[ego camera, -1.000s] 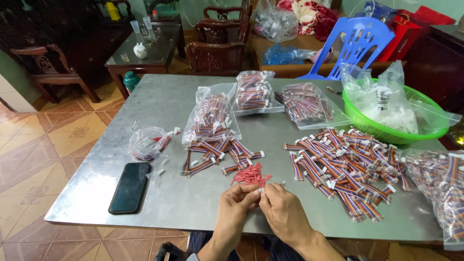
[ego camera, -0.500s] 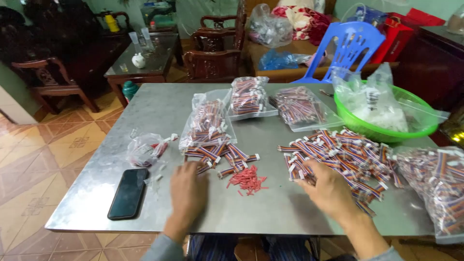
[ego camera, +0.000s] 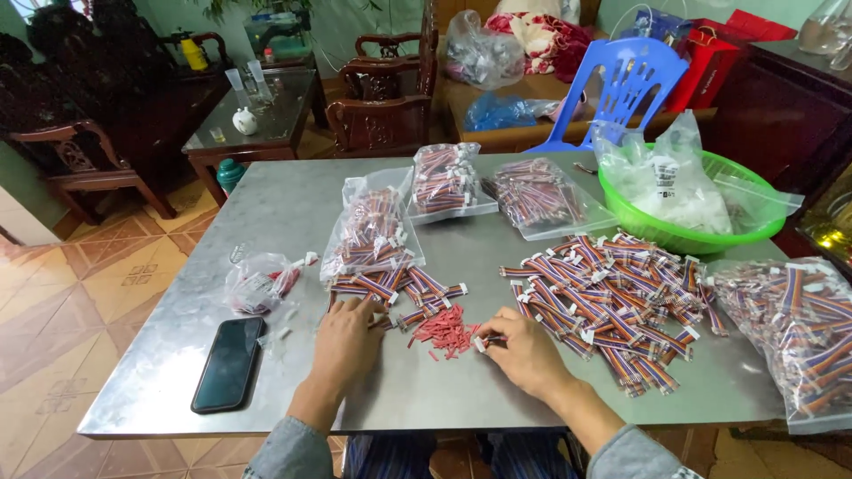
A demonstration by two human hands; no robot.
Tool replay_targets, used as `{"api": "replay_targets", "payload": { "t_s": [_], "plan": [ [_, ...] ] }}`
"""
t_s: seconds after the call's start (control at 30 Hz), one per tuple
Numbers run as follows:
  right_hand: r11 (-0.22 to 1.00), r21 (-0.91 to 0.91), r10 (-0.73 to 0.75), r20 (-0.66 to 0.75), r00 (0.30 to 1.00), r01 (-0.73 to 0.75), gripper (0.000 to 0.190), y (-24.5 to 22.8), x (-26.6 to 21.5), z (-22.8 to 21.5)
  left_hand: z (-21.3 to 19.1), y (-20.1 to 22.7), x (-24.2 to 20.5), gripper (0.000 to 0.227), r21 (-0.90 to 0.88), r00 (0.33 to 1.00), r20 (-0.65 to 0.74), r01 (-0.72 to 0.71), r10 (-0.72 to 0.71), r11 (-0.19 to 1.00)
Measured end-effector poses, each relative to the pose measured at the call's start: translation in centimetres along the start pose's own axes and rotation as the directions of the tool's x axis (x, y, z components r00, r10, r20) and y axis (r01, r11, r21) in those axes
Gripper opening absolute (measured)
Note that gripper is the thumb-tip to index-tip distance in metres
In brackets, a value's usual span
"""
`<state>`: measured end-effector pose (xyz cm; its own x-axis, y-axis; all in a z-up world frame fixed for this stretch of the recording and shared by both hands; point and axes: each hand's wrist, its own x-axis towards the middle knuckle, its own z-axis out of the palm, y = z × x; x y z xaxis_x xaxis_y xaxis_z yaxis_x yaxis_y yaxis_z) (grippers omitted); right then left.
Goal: Manually assembling electronic components by attaching small red connectors to the ends of ribbon cables.
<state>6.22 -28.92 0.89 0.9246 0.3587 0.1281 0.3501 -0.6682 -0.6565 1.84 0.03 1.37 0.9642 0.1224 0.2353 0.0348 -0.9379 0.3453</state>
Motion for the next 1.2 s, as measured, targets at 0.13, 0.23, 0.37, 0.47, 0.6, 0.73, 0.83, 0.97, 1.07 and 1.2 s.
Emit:
{"api": "replay_targets", "payload": {
  "t_s": [0.13, 0.23, 0.37, 0.47, 0.6, 0.73, 0.83, 0.97, 1.07, 1.2],
  "plan": [
    [0.989, -0.120, -0.077, 0.080, 0.994, 0.086, 0.008, 0.0, -0.7, 0.4, 0.0, 0.5, 0.1, 0.013, -0.088, 1.000, 0.009, 0.001, 0.000, 0.996],
    [0.972, -0.172, -0.139, 0.117, 0.983, 0.158, 0.006, 0.4, -1.4, 0.2, -0.3, 0.6, 0.1, 0.006, -0.119, 0.999, 0.037, -0.027, 0.031, 0.992],
    [0.999, -0.033, -0.005, 0.094, 0.996, 0.008, 0.018, 0.4, -2.5, -0.9, -0.2, 0.7, 0.1, 0.020, -0.082, 0.989, 0.018, -0.148, 0.150, 0.986],
    [0.998, 0.067, 0.011, 0.038, 0.999, -0.014, 0.026, 1.2, -2.5, -0.9, -1.7, 1.7, -0.3, 0.045, 0.018, 0.973, 0.009, -0.230, 0.230, 0.973],
    [0.963, 0.251, 0.108, -0.015, 0.994, -0.101, 0.022, 1.4, -2.3, -1.5, -4.7, 4.0, -1.2, 0.016, -0.155, 0.935, -0.316, -0.215, 0.158, 0.964],
    [0.876, 0.470, 0.156, -0.074, 0.985, -0.103, 0.019, -0.5, -3.3, -2.7, -5.5, 8.1, -3.6, 0.014, -0.468, 0.838, -0.545, -0.267, -0.037, 0.843],
    [0.863, 0.505, 0.056, -0.131, 0.990, 0.018, 0.026, -2.9, -4.5, -3.8, -1.8, 9.3, -4.6, 0.007, -0.890, 0.908, -0.199, -0.010, -0.369, 0.456],
    [0.867, 0.344, -0.276, -0.273, 0.922, 0.361, 0.027, -4.8, -5.5, -3.4, 1.7, 10.8, -5.6, 0.021, -0.975, 0.910, 0.211, 0.171, -0.358, -0.139],
    [0.879, 0.115, -0.413, -0.301, 0.860, 0.463, 0.030, -5.3, -5.7, -2.5, 1.5, 11.7, -6.4, 0.030, -0.919, 0.873, 0.360, 0.273, -0.328, -0.282],
    [0.859, -0.082, -0.508, -0.271, 0.818, 0.506, 0.026, -5.3, -5.7, -1.7, 1.8, 12.0, -6.6, 0.029, -0.903, 0.878, 0.396, 0.319, -0.267, -0.288]
  ]
}}
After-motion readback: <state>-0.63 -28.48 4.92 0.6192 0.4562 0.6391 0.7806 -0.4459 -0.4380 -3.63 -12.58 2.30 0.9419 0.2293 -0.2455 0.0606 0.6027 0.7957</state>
